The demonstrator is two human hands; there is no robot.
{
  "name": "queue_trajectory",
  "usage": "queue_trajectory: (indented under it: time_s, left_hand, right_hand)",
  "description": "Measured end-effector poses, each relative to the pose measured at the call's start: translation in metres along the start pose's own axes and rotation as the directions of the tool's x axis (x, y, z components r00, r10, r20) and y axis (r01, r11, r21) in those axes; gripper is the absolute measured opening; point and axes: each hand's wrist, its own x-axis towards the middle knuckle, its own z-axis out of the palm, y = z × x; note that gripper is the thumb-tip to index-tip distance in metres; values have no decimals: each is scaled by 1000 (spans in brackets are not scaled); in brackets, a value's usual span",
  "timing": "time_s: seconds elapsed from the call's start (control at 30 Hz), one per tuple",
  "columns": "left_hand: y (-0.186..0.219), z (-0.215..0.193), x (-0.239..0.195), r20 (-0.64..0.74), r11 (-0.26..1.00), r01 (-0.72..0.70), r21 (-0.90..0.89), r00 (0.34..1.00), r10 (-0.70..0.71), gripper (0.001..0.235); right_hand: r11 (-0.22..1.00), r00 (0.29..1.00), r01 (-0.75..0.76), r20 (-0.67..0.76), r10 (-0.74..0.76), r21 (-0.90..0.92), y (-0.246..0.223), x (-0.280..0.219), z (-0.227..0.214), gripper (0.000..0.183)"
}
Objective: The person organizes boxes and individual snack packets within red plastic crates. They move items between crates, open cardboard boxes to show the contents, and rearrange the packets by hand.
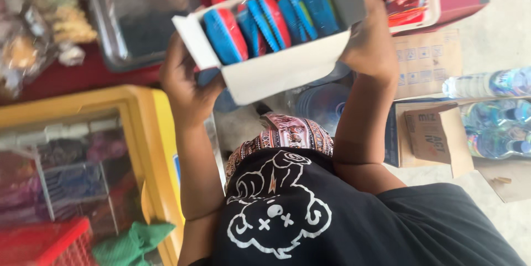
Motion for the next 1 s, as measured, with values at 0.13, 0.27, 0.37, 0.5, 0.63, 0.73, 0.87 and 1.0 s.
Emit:
queue_trajectory:
  time_s: [0.13, 0.27, 0.37, 0.5, 0.63, 0.73, 0.87, 1.0]
  left_hand:
    - [-22, 42, 53, 167, 973, -21, 231, 986, -18, 73]
    - [-80, 79, 88, 231, 905, -98, 414, 973, 0, 70]
    - [-135, 103, 99, 235, 929, -116, 351, 971, 33, 67]
    - [-204, 123, 90, 183, 965, 167, 204, 962, -205, 66]
    - [-246, 132, 91, 226, 956, 256, 144, 932, -284, 63]
    - [-253, 141, 94, 279, 957, 255, 140, 917, -285, 66]
    - [-253, 157, 94, 332, 976, 160, 144, 922, -200, 64]
    - [-258, 168, 91, 266, 955, 245, 170, 921, -284, 70]
  right_hand:
    - [982, 995, -25, -98, 7, -187, 26, -2, -40, 59]
    - [969, 952, -238, -214, 220, -63, 81, -7, -59, 61]
    - [917, 930, -316, -271, 248, -244, 118, -17, -77, 70]
    - [911, 868, -412, -318, 381, -33, 126, -42, -96, 66]
    - [930, 866, -366, -381, 323, -45, 121, -55, -112, 65]
    - [904, 827, -425, -422, 372, -36, 121, -62, -117, 60]
    - [906, 826, -419, -442, 351, -63, 123, -61, -123, 59]
    - [890, 805, -452, -460, 375, -65, 123, -60, -126, 54]
